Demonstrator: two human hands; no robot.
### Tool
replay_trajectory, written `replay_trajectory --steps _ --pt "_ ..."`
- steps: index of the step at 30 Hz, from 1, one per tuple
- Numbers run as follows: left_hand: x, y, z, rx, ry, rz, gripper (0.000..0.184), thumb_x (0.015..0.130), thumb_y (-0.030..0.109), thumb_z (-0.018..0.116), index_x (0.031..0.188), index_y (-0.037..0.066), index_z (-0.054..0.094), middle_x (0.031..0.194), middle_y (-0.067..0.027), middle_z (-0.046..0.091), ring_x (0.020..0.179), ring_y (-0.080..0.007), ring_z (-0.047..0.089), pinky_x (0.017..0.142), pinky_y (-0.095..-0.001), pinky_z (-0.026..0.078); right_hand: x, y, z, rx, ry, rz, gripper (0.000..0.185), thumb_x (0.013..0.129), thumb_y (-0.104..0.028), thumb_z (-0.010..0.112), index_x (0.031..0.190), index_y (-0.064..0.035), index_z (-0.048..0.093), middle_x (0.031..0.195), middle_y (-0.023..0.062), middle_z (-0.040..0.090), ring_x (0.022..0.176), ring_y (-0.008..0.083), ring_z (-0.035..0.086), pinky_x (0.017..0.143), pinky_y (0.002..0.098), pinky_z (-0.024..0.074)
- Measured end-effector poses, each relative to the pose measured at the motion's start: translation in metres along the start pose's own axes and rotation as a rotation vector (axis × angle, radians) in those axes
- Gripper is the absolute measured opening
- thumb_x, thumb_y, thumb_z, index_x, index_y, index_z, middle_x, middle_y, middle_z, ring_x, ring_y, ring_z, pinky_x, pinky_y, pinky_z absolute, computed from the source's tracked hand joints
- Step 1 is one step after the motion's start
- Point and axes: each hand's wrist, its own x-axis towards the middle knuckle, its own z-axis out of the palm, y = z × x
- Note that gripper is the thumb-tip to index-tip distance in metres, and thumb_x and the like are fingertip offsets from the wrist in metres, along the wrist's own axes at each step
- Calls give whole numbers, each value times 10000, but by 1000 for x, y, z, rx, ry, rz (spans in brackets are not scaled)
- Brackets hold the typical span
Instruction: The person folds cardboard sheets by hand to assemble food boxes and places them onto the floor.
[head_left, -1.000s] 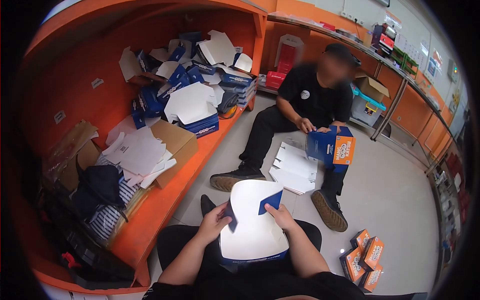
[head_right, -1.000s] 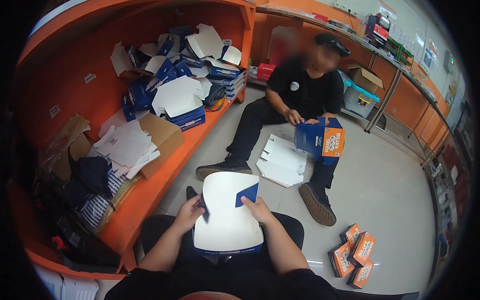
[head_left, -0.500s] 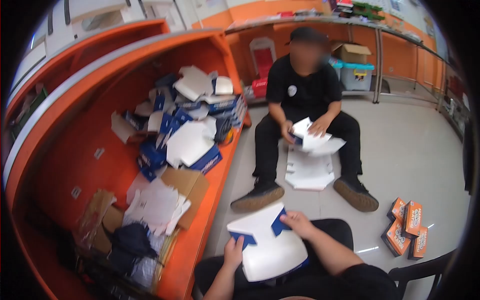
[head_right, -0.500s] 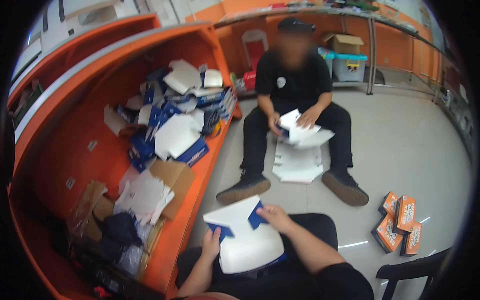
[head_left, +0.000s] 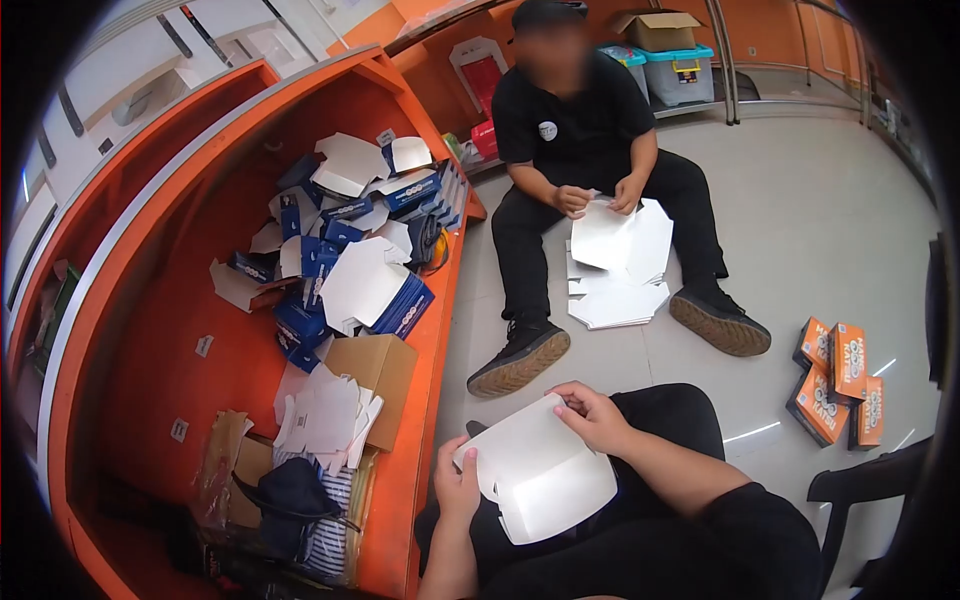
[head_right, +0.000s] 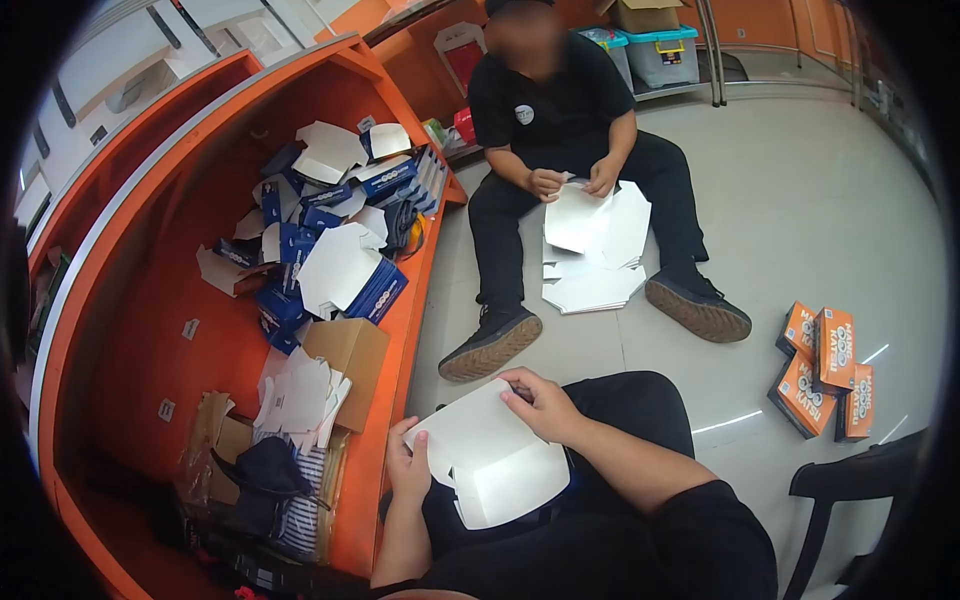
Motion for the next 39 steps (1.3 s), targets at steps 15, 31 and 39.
replay_trajectory --steps 15,31,39 --pt "0 12 -17 300 -129 596 68 765 -30 593 814 12 570 886 -130 614 764 -258 618 639 -309 511 10 -31 -26 -253 -378 -160 115 871 -119 517 955 -42 533 1047 105 582 884 217 593 770 284 460" --pt "-19 13 -24 -57 -329 -5 177 821 155 603 939 34 654 821 -104 658 752 -189 631 673 -265 473 8 -56 -26 -574 -580 49 244 871 -278 540 962 -65 617 836 108 639 781 243 613 714 327 469" --pt "-13 46 -23 283 -325 360 128 802 222 579 843 117 638 736 -15 622 701 -213 602 641 -335 426 10 -90 36 -1197 -765 -218 195 844 -267 530 936 -120 617 879 36 643 822 200 604 791 338 407"
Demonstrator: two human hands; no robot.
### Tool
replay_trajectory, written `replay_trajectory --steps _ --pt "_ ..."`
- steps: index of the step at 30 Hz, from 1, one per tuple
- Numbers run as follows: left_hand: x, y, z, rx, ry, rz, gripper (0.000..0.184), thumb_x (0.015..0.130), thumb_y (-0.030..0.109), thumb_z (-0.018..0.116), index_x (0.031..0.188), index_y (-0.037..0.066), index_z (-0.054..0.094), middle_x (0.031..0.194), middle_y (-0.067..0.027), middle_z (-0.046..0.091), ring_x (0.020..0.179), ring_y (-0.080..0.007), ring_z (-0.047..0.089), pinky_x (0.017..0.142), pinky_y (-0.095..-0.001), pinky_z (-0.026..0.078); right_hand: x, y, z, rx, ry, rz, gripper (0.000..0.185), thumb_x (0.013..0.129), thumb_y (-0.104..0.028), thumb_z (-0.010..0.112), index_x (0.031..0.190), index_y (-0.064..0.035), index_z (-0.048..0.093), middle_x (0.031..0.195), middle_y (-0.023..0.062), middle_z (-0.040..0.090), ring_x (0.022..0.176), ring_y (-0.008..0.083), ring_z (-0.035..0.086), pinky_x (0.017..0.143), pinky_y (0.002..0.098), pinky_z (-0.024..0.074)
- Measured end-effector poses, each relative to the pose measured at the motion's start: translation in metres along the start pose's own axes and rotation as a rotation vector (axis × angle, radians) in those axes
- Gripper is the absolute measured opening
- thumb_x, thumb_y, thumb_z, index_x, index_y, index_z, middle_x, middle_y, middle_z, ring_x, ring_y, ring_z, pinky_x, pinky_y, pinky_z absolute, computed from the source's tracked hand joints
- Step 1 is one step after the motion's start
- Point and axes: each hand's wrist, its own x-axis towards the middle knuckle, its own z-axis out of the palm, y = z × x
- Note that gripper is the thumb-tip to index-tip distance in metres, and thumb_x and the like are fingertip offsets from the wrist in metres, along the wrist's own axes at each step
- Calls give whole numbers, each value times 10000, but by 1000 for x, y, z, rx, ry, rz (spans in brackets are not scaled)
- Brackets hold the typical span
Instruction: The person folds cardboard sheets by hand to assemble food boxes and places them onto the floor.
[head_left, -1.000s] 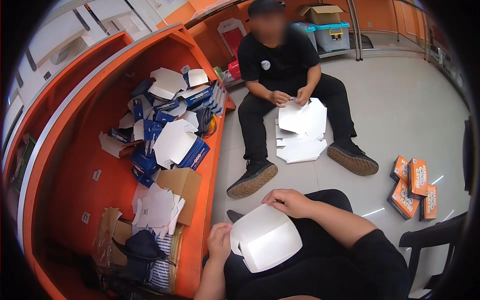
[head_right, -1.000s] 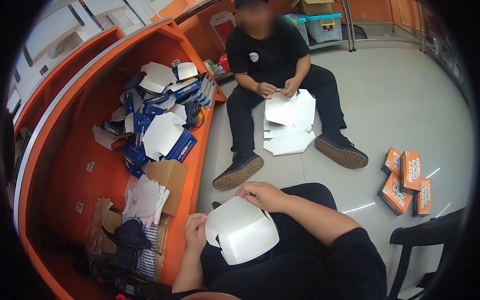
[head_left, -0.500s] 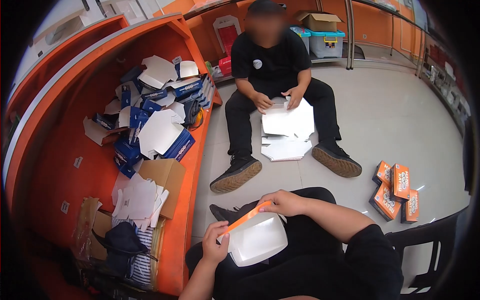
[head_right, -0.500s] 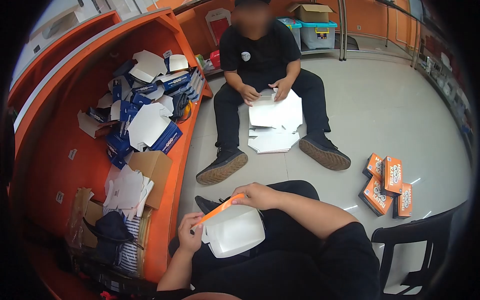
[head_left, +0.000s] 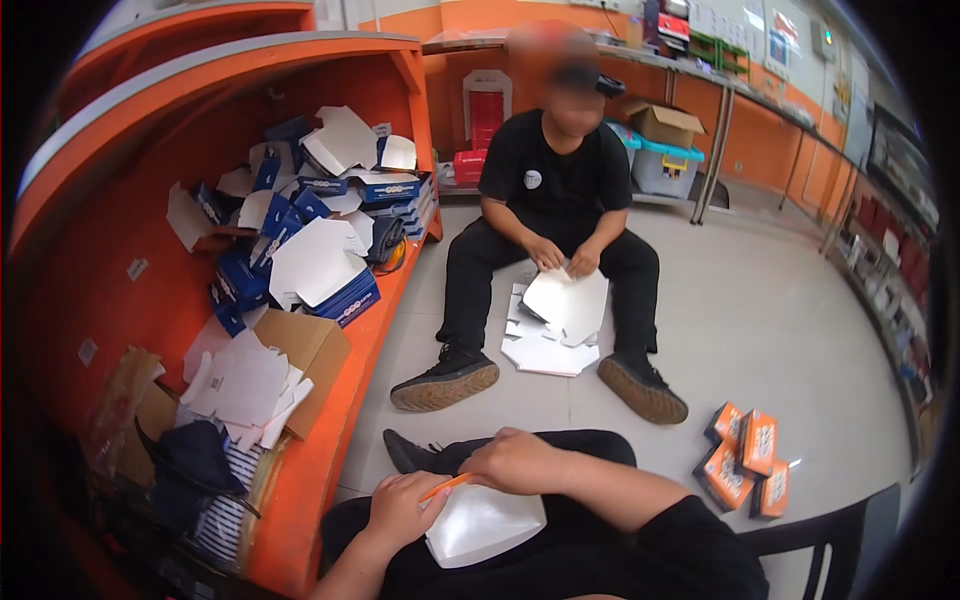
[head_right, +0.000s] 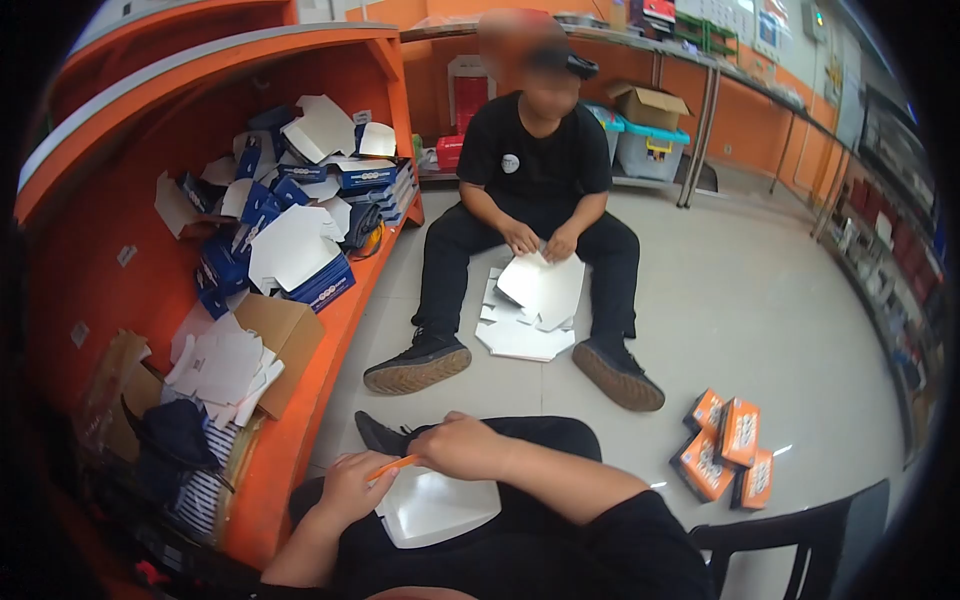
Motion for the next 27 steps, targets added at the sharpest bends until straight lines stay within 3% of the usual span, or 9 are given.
replay_trajectory --steps 3,8,11,12,14,18,23,25,27 --pt "2 4 2 204 -11 33 103 783 212 617 806 116 644 720 -23 622 664 -225 597 643 -347 435 11 -3 7 -77 -33 -34 172 838 -275 526 842 -119 599 773 17 631 754 196 603 766 336 414" --pt "-3 -13 3 154 13 33 133 778 273 608 796 144 636 711 3 603 678 -194 595 643 -333 401 2 0 5 -172 53 8 188 829 -283 522 760 -115 571 695 23 624 684 186 614 737 344 422" --pt "-3 -21 -10 63 121 -41 214 750 208 661 929 96 624 842 -43 628 752 -219 608 719 -339 441 -16 10 -3 -53 109 101 206 811 -274 564 941 -121 611 775 21 646 723 182 619 753 329 421" --pt "-7 -26 -9 -185 163 -225 247 760 179 652 976 69 606 888 -72 622 765 -227 607 751 -343 444 -23 9 -12 79 171 148 287 816 -219 575 1078 -102 572 899 75 641 817 217 613 778 343 435" --pt "-19 -48 -3 -541 134 -440 288 812 135 582 1072 11 562 991 -141 577 860 -255 584 837 -343 428 -36 16 -4 265 272 266 314 827 -184 561 1125 -87 542 978 112 617 872 256 596 794 355 441" --pt "-28 -54 11 -441 -89 -395 261 855 127 491 1076 7 560 1026 -160 527 1007 -296 510 886 -332 397 -51 25 23 522 249 418 274 875 -134 492 1130 -40 526 1015 162 591 905 309 580 797 348 451" --pt "-13 -37 -41 -254 -21 -353 232 836 44 407 967 -6 593 973 -176 549 944 -303 535 854 -352 416 -38 7 17 733 230 535 242 893 -100 450 1108 -21 528 950 177 597 887 307 586 768 337 452" --pt "-20 -29 -81 -214 80 -356 215 789 15 425 910 -22 598 892 -160 565 875 -294 559 795 -336 434 -25 -5 20 747 200 387 271 896 -73 432 1141 -73 546 920 85 613 793 154 573 728 276 460" --pt "-37 -22 -109 -198 170 -422 267 691 -89 437 886 -15 603 871 -147 556 856 -295 561 767 -312 435 -5 -13 36 690 353 8 308 846 -32 480 1142 -81 551 1032 107 606 914 224 599 787 298 473"
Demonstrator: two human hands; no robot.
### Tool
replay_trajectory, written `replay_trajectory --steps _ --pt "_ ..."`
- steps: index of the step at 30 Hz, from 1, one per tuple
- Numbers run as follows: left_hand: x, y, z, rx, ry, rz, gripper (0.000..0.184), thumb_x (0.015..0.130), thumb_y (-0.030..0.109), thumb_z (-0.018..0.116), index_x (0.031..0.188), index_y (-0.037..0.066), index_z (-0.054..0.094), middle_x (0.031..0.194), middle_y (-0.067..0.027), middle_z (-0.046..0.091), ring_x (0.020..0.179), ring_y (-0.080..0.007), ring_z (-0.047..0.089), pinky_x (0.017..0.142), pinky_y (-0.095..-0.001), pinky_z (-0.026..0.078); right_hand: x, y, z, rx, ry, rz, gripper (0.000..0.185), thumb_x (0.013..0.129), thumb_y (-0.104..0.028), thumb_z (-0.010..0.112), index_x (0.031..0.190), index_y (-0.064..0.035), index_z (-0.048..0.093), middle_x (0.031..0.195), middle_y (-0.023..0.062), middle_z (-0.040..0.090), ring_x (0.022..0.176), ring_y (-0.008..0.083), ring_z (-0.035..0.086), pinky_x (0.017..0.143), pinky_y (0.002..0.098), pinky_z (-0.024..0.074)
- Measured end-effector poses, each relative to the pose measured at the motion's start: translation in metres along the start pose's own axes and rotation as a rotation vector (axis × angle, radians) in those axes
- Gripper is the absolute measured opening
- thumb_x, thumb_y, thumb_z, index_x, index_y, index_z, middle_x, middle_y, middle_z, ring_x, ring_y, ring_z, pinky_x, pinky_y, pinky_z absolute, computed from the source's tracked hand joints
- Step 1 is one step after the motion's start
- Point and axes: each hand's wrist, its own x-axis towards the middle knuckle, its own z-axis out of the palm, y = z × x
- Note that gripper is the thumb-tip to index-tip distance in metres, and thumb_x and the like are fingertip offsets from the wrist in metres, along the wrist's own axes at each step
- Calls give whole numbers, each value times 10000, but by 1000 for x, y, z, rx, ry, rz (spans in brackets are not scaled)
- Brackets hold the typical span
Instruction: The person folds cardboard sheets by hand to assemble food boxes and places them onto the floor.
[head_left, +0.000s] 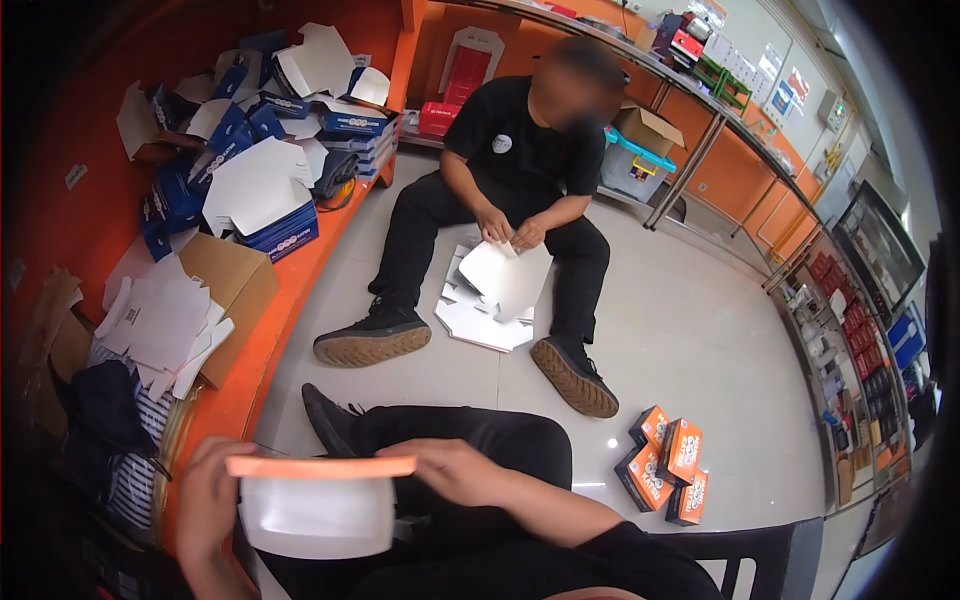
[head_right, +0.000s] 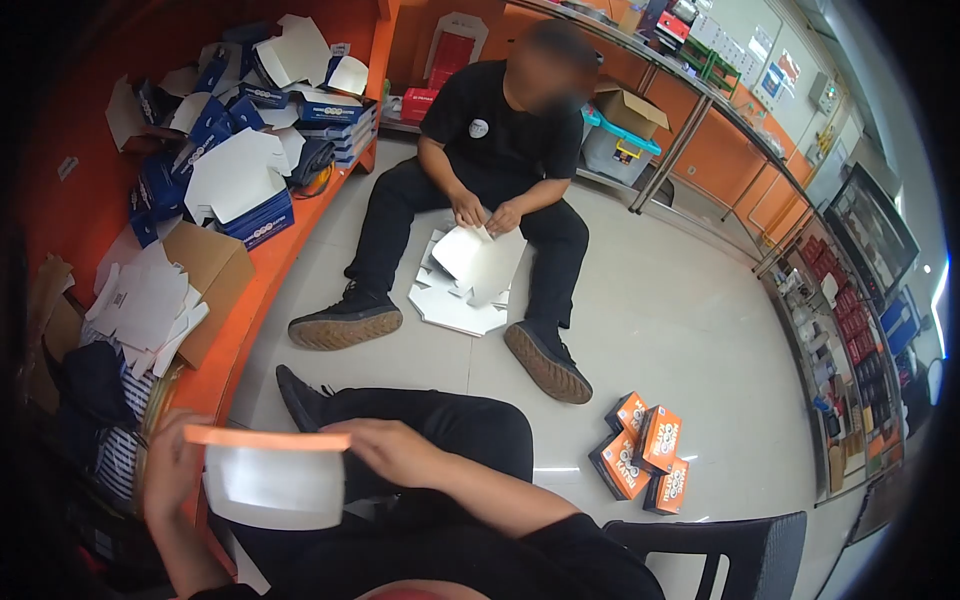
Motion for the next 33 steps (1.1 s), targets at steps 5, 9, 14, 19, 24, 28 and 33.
replay_trajectory --steps 5,9,14,19,24,28,33 --pt "-51 -31 -25 478 173 36 383 561 -116 557 873 88 643 946 -112 564 924 -297 540 805 -348 416 28 25 43 -471 -75 -324 476 764 -12 544 1217 -147 491 1247 134 470 1149 283 464 957 414 368" --pt "-97 -94 5 337 263 -123 458 616 -119 491 1039 52 538 1124 -191 485 1087 -354 467 947 -393 360 33 59 93 -133 -107 -131 474 829 -31 486 1272 -191 434 1374 197 267 1267 353 296 1033 431 273" --pt "-113 -89 41 67 351 -336 369 828 -37 445 1183 51 399 1192 -199 461 1129 -297 461 955 -348 363 25 66 133 144 -96 39 650 781 -50 581 1341 -87 252 1379 187 253 1277 330 282 1038 358 276" --pt "-96 -82 14 8 234 -417 383 865 26 425 1247 35 420 1150 -174 531 1055 -250 536 896 -335 419 32 45 112 65 -165 10 655 765 -45 594 1331 -82 267 1325 195 340 1212 299 390 1008 341 325" --pt "-91 -64 4 191 333 -350 327 787 1 475 1111 0 522 1070 -186 573 1021 -298 552 883 -343 423 43 37 104 207 -311 79 606 767 -43 624 1288 -78 316 1262 173 438 1105 268 508 922 323 418" --pt "-94 -66 4 386 397 -280 355 722 -48 536 1072 14 530 1045 -170 569 994 -317 554 864 -354 431 55 28 98 307 -355 221 570 769 -70 623 1271 -72 354 1063 156 570 942 225 587 811 333 481" --pt "-88 -72 -6 374 370 -320 321 758 -9 507 1077 16 519 1039 -175 562 977 -324 553 839 -352 433 59 34 106 262 -335 33 610 779 -145 632 1305 -90 329 1063 168 562 895 253 592 804 338 481"
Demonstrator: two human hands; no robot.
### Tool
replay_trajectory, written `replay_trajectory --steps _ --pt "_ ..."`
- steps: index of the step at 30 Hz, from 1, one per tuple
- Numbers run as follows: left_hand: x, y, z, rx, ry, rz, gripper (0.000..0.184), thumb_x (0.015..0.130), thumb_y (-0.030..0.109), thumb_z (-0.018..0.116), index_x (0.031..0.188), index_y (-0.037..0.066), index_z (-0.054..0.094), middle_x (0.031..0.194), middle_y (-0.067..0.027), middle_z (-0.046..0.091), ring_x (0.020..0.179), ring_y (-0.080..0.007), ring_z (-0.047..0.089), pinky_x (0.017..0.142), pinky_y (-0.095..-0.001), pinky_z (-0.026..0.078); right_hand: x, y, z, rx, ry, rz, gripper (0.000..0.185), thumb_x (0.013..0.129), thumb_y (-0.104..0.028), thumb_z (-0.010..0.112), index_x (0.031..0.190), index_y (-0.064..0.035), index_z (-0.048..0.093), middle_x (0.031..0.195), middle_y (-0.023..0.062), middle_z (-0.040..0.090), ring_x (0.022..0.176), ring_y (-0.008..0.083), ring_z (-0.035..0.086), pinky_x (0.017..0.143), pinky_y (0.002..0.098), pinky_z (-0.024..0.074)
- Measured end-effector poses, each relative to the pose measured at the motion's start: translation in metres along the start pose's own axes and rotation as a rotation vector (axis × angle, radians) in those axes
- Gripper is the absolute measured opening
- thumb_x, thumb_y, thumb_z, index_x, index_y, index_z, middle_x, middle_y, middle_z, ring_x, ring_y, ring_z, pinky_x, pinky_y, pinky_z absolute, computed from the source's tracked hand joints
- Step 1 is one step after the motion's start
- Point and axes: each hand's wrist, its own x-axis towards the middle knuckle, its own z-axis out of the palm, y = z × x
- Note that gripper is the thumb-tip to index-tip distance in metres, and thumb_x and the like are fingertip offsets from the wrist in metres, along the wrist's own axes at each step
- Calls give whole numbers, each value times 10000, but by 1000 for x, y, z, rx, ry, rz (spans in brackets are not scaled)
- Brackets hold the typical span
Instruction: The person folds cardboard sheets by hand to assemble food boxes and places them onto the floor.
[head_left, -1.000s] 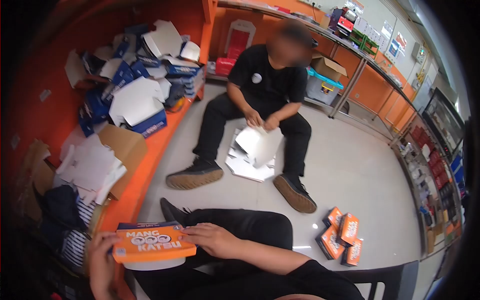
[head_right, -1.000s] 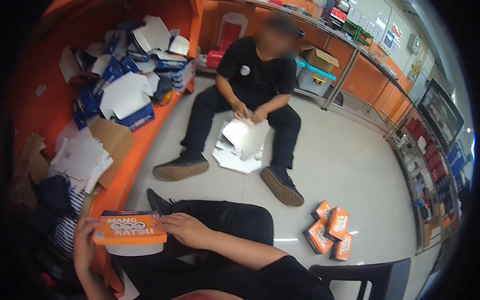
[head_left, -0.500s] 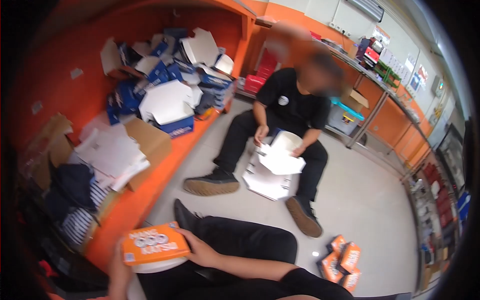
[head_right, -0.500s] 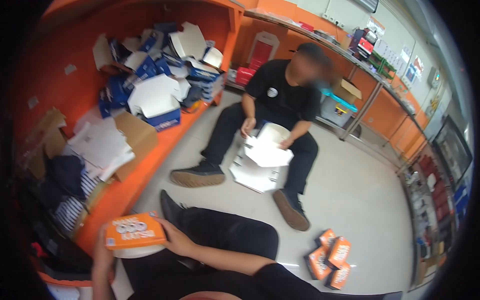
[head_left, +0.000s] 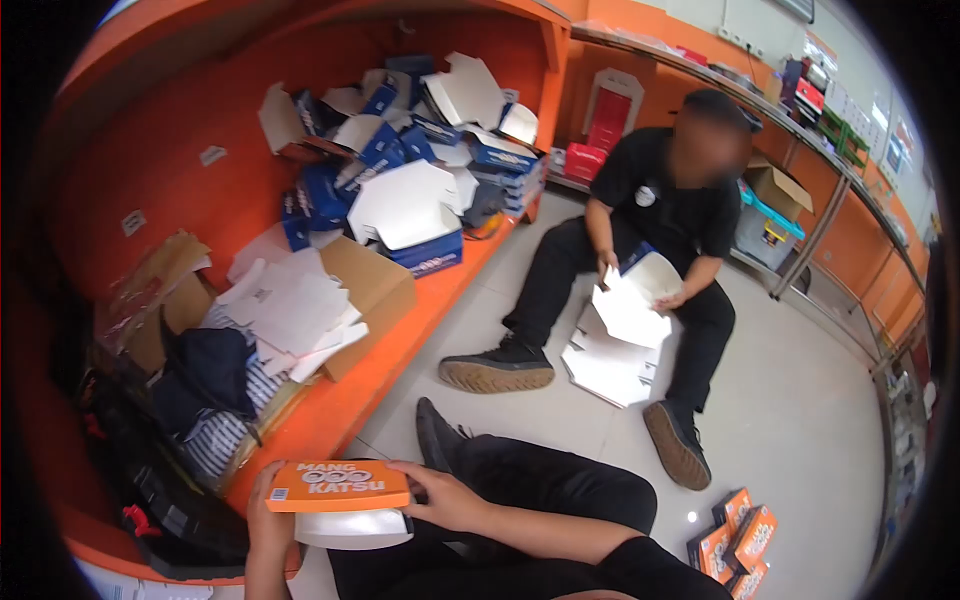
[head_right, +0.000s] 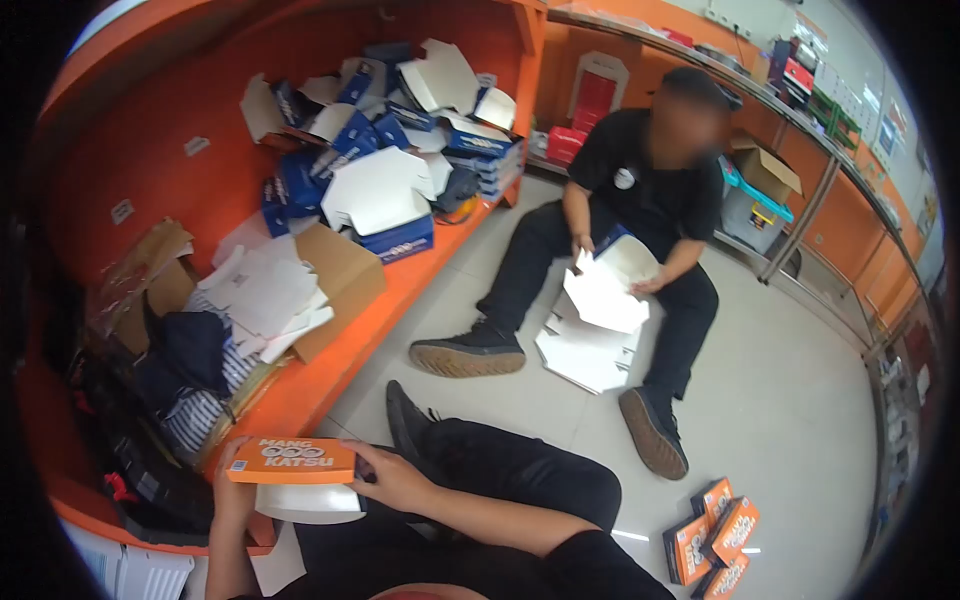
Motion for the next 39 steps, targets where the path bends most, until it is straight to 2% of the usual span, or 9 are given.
replay_trajectory --steps 9,11,18,22,26,29,32,36,39 --pt "12 23 -12 -315 -227 -283 336 790 -32 495 1120 23 462 1010 -152 605 958 -224 591 814 -300 448 -9 3 2 -229 -16 -10 677 771 -189 646 1339 -114 284 1113 209 518 955 368 550 820 394 467" --pt "6 -8 -5 -111 -257 -51 407 771 -15 547 1163 20 444 1084 -153 568 1015 -200 556 868 -278 420 -7 7 0 -275 -6 -45 699 751 -169 663 1340 -102 293 1252 185 455 1083 335 502 895 364 443" --pt "10 -6 -27 -760 -727 -304 836 708 112 725 1332 83 170 1286 -134 382 1199 -205 361 1007 -331 283 -9 -7 -22 -198 -189 -7 883 771 -322 663 1377 -13 101 1338 277 294 1214 368 364 1003 366 322" --pt "-5 -11 -25 -1203 -694 -177 783 786 301 636 1362 87 152 1326 -150 334 1241 -213 299 1035 -333 214 -11 -4 -25 -37 -315 53 923 825 -403 583 1384 4 -29 1302 305 272 1188 384 363 991 348 303" --pt "-14 -16 -9 -806 -476 -388 673 819 282 555 1363 90 208 1328 -160 335 1234 -246 326 1036 -345 222 -7 -4 -10 17 -209 211 864 860 -427 515 1396 -55 -52 1333 298 226 1238 383 300 1021 350 269" --pt "-22 -37 17 -839 -261 -203 669 822 292 553 1363 95 211 1309 -149 359 1216 -250 356 1025 -358 255 -7 9 6 8 -110 160 840 860 -395 530 1407 -104 -38 1359 282 191 1272 383 250 1041 370 243" --pt "-38 -69 44 -1145 -264 -364 686 837 412 540 1357 84 236 1307 -125 389 1202 -252 399 988 -389 326 -9 25 20 47 -31 113 864 845 -332 577 1409 -132 -46 1391 261 138 1291 369 224 1044 396 243" --pt "-30 -51 53 -1161 -147 -350 775 808 436 572 1353 16 214 1330 -134 355 1204 -267 396 983 -400 337 -11 24 27 532 36 137 900 830 -235 609 1407 -139 -75 1417 216 101 1314 303 176 1036 392 256" --pt "-8 -5 49 -1032 -116 -86 857 770 437 621 1367 2 187 1299 -145 374 1193 -226 384 996 -350 299 -10 2 -1 641 131 42 908 823 -150 607 1406 -131 -89 1439 152 68 1333 223 87 1054 364 206"
